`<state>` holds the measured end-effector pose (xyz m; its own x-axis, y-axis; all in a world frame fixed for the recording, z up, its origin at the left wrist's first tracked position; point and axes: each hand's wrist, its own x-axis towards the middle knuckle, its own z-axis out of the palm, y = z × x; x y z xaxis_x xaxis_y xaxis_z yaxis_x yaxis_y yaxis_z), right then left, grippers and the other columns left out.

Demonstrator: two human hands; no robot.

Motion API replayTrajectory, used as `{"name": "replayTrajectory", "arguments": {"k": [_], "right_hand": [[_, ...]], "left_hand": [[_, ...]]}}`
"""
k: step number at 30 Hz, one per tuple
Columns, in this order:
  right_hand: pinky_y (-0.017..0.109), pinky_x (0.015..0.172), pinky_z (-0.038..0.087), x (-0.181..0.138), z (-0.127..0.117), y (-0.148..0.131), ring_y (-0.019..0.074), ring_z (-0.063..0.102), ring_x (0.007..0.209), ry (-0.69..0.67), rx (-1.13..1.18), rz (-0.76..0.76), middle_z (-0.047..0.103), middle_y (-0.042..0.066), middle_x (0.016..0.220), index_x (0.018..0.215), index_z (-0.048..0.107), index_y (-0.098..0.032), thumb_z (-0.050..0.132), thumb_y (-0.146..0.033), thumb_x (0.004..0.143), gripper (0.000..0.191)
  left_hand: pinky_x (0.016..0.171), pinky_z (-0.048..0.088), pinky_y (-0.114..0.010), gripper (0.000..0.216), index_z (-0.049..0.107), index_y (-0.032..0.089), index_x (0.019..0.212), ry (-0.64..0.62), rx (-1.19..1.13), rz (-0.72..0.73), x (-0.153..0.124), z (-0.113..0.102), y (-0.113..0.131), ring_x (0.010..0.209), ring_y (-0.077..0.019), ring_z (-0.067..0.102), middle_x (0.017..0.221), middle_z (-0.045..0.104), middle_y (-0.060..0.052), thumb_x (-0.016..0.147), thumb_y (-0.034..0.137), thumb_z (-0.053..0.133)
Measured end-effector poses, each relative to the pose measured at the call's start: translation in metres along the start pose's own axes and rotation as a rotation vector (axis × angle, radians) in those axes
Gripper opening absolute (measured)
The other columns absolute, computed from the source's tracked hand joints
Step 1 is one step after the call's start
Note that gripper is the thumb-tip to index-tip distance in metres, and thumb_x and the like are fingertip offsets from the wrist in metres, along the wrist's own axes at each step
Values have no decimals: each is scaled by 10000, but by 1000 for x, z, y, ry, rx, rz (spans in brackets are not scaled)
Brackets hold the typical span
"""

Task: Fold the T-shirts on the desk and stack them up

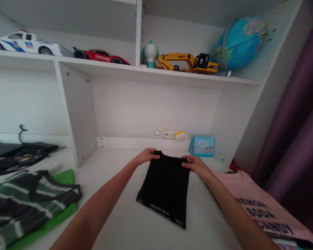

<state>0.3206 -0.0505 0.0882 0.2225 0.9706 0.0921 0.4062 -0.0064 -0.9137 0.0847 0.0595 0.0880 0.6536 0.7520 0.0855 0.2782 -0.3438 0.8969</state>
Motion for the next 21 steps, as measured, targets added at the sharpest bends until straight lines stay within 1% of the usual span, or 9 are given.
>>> {"name": "replayTrajectory", "arguments": {"k": [4,7,8,10,12,14,17,19,21], "right_hand": [[286,729,430,-19,-23,-59,161,541,819,226,-13,-327,575,27,819,961,549,-163,619,-308,614,382],[320,736,435,-61,-8,-81,168,540,790,364,-208,-626,576,43,847,967,550,-174,562,-285,689,300],[327,766,427,-78,3,-82,171,536,834,331,-279,-690,578,54,903,992,543,-183,523,-255,724,278],[319,821,408,-110,25,-78,169,518,930,91,-386,-761,563,65,1021,1097,498,-201,473,-210,763,335],[290,823,411,-131,41,-67,156,524,942,-245,-459,-744,561,48,1060,1196,431,-235,485,-219,771,429],[258,802,420,-134,47,-52,138,547,900,-466,-498,-671,582,24,1034,1195,441,-262,483,-248,786,412],[267,841,396,-108,40,-16,145,537,941,-398,-539,-572,592,41,1035,1084,539,-221,379,-231,831,300],[292,874,374,-84,33,13,168,512,993,-299,-613,-496,578,76,1067,1066,548,-177,351,-199,820,316],[300,890,361,-66,28,40,181,493,1024,-278,-691,-433,559,94,1098,1086,535,-154,363,-180,797,337]], "left_hand": [[720,408,-258,296,594,129,901,148,88,324,-9,-36,50,796,-146,551,864,614,-40,698,346,592],[754,401,-263,222,598,143,871,177,322,465,-33,-49,64,818,-148,540,865,605,-35,735,316,565],[772,396,-265,205,597,153,884,170,411,484,-44,-50,59,837,-148,536,884,602,-35,752,302,549],[805,388,-270,173,594,169,906,128,576,476,-64,-48,38,873,-150,529,916,598,-37,779,254,514],[833,384,-282,178,594,172,919,20,713,395,-82,-43,9,908,-158,528,960,595,-46,767,172,500],[859,378,-298,253,593,168,945,-67,824,270,-96,-36,-15,955,-173,522,1020,583,-59,730,88,488],[863,384,-304,305,573,174,1009,-37,890,161,-114,-12,-19,979,-183,519,1052,570,-69,751,82,438],[838,400,-292,280,553,191,1046,-29,865,210,-128,16,-3,964,-178,525,1056,562,-66,809,163,406],[841,398,-299,283,528,218,1087,-128,831,313,-143,47,15,976,-182,519,1091,546,-59,833,267,414]]}}
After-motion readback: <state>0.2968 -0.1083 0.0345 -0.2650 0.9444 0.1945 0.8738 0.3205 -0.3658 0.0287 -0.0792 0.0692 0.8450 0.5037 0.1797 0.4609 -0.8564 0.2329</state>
